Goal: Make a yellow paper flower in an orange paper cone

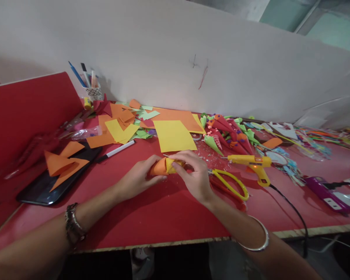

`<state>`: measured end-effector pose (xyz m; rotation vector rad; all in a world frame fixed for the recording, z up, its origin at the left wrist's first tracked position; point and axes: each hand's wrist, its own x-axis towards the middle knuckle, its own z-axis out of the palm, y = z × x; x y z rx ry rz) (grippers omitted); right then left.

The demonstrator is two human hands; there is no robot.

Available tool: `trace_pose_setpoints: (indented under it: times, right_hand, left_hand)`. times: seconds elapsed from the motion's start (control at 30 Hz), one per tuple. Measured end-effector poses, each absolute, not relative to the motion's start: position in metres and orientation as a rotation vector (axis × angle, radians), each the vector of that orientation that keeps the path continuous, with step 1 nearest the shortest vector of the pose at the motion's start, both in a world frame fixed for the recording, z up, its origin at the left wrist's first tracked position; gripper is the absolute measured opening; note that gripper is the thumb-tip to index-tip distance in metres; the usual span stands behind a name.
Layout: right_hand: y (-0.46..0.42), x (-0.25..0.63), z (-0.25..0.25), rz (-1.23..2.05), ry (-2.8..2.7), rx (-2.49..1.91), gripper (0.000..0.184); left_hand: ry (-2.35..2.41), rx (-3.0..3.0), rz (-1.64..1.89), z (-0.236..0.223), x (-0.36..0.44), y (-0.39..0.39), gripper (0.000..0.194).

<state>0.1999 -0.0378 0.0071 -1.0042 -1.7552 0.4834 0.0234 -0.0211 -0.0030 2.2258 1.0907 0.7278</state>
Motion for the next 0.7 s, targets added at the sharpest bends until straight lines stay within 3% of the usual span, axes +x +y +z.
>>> trace_pose_setpoints:
  times: [0.7]
  right_hand:
    - [-0.0380,0.1999,0.0071,0.437,-1.764,-0.934,0.008]
  left_hand:
    - [0.992,2.152,0.743,0.0006,0.0227,-0.0227,0.033]
